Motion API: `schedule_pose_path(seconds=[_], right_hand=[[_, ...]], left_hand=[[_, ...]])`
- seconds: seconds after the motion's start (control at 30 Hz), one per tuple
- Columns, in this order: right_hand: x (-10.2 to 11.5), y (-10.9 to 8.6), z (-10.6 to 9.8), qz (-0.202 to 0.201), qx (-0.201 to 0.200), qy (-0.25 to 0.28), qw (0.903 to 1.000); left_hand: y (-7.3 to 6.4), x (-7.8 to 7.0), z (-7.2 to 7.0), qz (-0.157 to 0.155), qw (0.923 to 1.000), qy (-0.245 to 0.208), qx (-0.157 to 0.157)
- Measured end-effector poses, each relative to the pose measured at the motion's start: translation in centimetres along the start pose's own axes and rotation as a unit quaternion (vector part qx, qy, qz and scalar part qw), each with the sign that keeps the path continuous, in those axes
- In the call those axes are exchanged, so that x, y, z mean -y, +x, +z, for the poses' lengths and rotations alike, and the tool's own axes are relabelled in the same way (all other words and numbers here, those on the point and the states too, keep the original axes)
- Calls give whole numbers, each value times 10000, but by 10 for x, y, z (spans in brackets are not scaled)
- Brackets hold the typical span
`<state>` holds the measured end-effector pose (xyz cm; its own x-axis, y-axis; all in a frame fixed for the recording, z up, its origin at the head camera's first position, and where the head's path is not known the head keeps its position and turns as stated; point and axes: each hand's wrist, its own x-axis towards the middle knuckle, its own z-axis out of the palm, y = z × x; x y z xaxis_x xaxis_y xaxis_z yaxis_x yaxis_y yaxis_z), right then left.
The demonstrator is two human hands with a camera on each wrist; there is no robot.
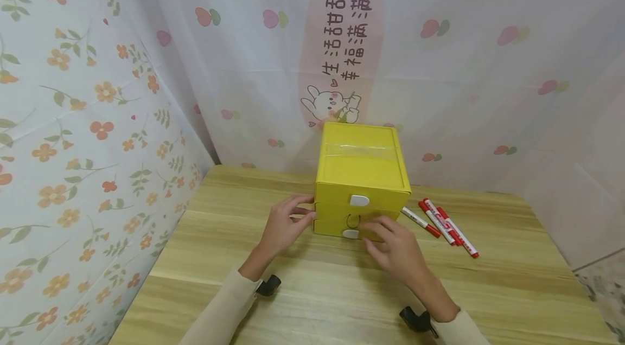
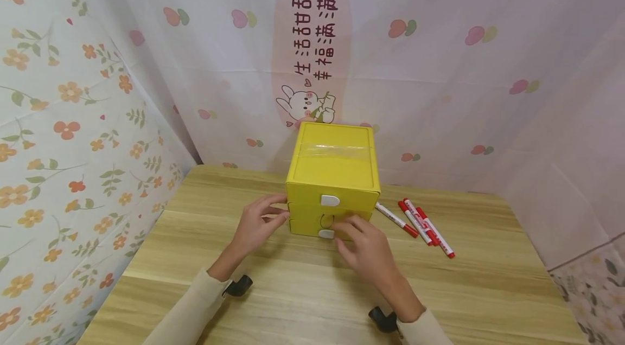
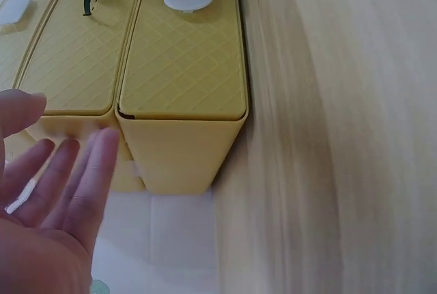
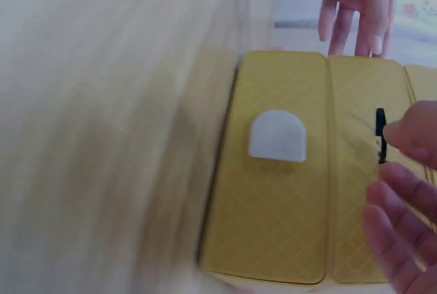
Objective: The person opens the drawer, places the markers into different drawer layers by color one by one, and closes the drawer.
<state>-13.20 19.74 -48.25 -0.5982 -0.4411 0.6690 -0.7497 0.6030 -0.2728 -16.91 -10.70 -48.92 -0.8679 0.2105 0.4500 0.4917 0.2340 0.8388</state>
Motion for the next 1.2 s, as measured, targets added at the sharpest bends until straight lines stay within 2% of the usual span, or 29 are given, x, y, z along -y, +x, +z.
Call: schedule_pose_path(seconds=[0.17,0.33,0.67,0.87,1.03,1.2], right_hand=[[-1,-12,3,607,-38,172,9980],[-1,-15,9,925,97,51,9956],[2,-9,23,1451,490,-464,9871],[3,-4,27,1538,528,-663,9845],[4,-1,29,1574,572,-810,9825],[6,1,30,1606,605,-868,9813]], left_hand=[[-4,3,0,-537,9983,183,144],[-6,6,0,-996,9938,354,334],[-10,15,0,-1510,9847,373,781],[-10,19,2,-1415,9854,430,842],[-9,19,3,-1138,9880,691,779],[-7,17,2,-810,9869,1128,819]])
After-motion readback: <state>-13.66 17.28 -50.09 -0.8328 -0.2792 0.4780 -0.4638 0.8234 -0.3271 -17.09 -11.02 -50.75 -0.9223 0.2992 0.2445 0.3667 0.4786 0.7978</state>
